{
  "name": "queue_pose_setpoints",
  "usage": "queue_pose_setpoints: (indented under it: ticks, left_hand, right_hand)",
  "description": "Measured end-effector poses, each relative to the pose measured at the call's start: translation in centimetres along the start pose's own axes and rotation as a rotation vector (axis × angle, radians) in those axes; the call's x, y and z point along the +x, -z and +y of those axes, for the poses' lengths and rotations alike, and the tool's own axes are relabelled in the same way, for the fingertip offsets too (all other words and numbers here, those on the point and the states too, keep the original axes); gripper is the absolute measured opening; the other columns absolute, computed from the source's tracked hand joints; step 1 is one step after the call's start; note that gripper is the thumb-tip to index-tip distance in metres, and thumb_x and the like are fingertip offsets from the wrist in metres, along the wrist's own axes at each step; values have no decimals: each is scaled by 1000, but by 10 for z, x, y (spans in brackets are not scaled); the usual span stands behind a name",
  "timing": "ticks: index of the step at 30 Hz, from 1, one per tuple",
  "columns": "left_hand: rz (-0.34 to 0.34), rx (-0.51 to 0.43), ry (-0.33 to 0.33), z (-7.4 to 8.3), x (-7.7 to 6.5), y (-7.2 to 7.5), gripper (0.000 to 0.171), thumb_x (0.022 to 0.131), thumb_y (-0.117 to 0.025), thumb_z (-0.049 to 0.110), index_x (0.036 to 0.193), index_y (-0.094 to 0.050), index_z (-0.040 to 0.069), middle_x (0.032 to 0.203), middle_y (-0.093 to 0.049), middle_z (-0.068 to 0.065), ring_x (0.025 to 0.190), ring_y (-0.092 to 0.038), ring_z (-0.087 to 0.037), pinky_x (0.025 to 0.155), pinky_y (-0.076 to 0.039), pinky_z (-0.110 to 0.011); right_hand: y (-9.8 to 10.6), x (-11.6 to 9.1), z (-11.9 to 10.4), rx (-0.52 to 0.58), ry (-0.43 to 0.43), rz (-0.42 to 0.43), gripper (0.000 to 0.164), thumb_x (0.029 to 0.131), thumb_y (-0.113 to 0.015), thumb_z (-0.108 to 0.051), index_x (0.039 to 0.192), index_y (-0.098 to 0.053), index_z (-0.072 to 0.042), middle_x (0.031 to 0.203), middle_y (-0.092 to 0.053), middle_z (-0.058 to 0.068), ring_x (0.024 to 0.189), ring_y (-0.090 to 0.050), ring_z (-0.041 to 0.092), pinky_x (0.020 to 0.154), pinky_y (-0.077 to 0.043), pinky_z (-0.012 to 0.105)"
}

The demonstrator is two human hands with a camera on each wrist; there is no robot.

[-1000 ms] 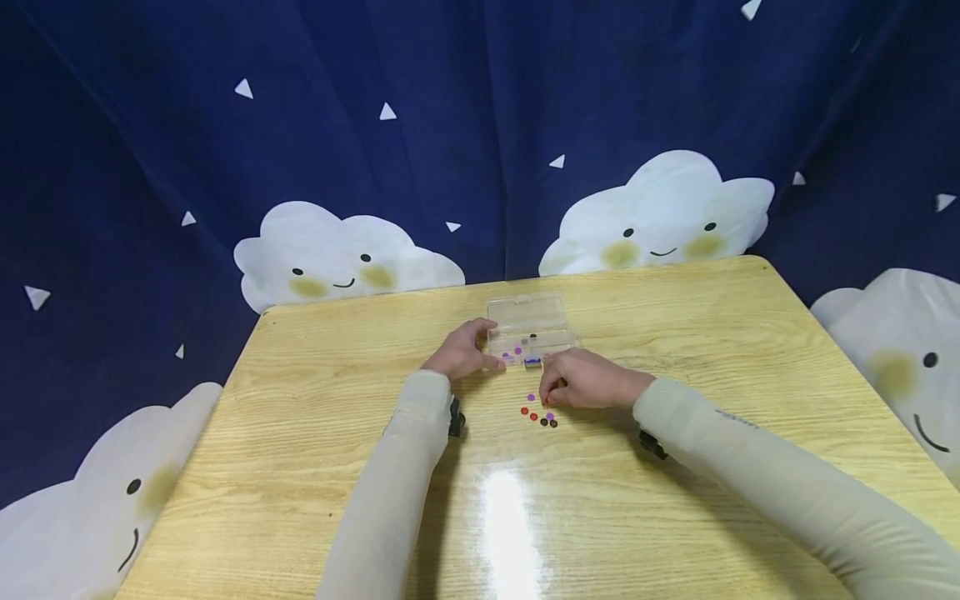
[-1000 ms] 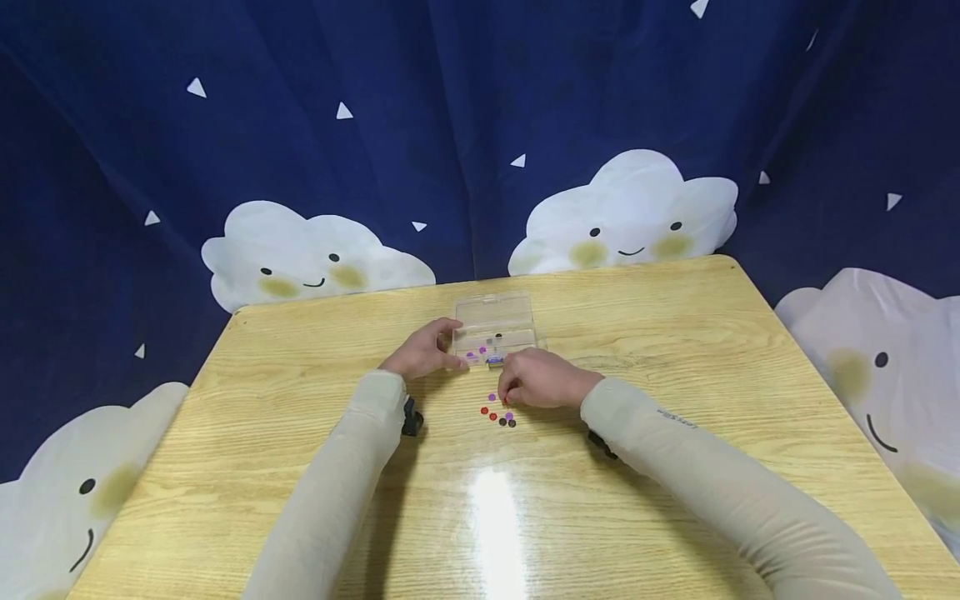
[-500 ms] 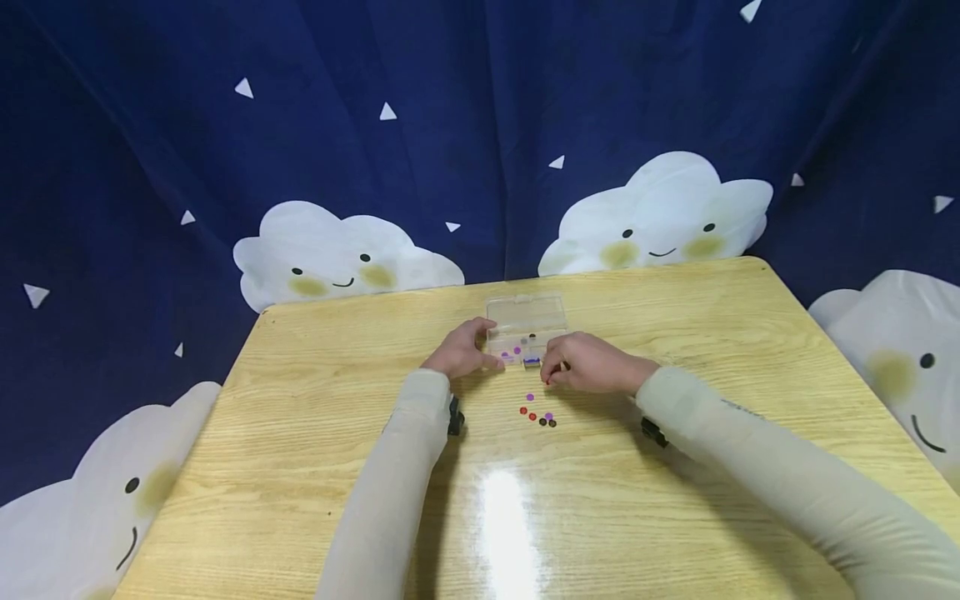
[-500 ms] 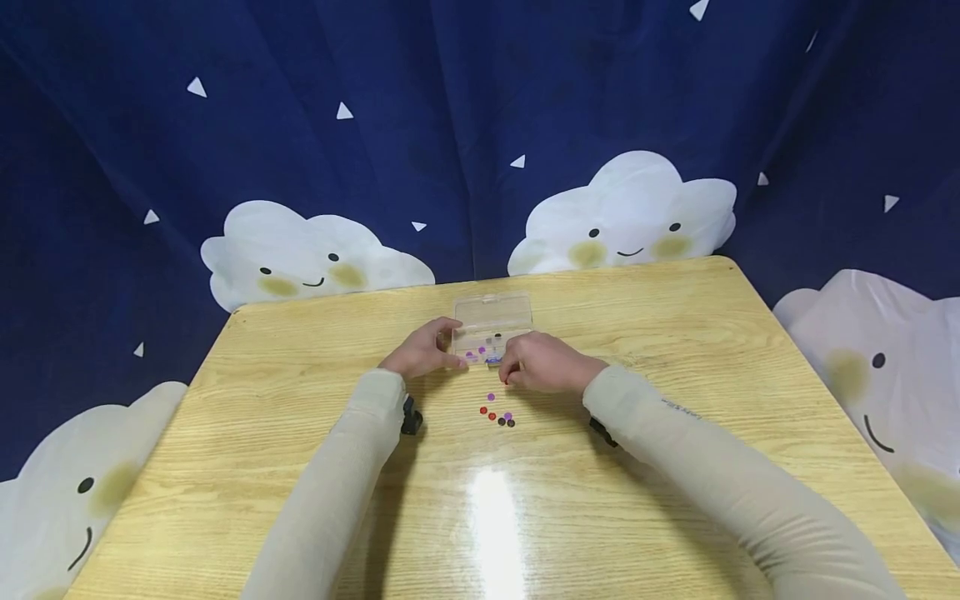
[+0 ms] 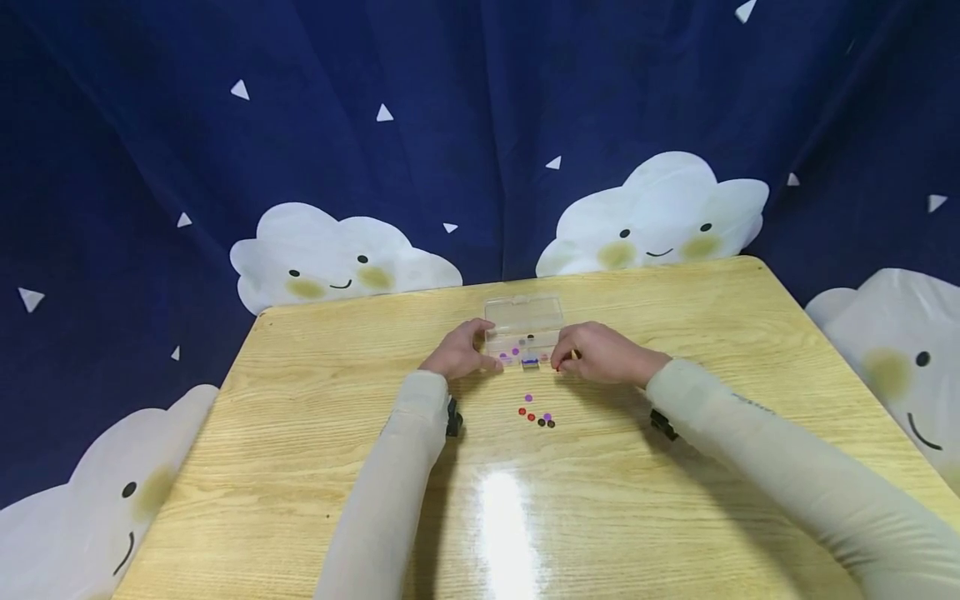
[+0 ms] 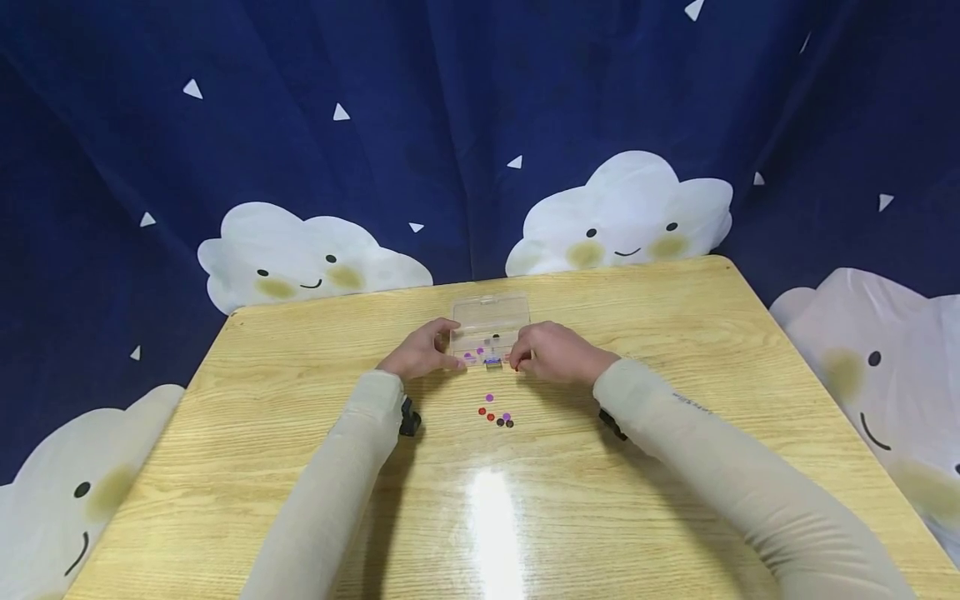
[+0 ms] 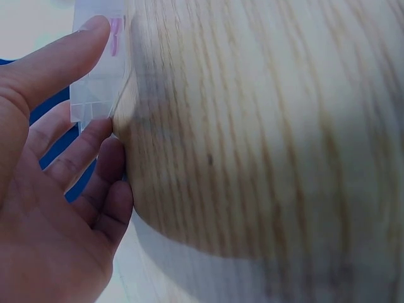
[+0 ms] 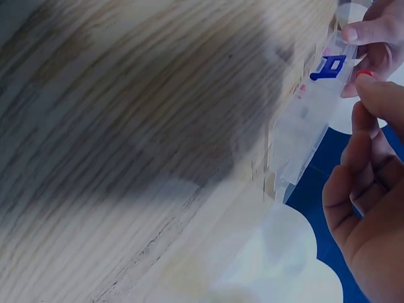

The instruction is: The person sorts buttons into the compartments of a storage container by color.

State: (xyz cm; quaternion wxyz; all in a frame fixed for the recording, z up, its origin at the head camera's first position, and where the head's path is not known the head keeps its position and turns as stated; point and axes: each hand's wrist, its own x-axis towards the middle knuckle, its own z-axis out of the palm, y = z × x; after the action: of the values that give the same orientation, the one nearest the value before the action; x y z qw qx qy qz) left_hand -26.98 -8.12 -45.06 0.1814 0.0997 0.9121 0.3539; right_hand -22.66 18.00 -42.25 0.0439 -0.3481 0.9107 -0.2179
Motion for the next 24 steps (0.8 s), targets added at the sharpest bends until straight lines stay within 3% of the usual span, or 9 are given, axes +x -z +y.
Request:
queue_pose_setpoints:
  ticks: [14, 24]
  left_hand:
    - [2, -7, -3, -3, 3, -2, 77, 80, -84, 24, 147, -46, 20, 144, -50, -9, 133, -48, -28, 116, -38, -44]
    - [9, -6, -3, -5, 6, -2, 77, 79, -84, 24, 146, -47, 20, 142, -51, -9, 131, -49, -29, 115, -39, -45]
  right_hand:
    - [13, 2, 9, -15, -16, 91, 8, 88, -73, -8, 92, -79, -11, 88, -68, -2, 73, -58, 9, 70, -52, 31]
    - [19, 10, 10, -18, -42, 106, 9, 90, -72, -11, 94, -79, -10, 91, -70, 1, 78, -62, 12, 74, -53, 34]
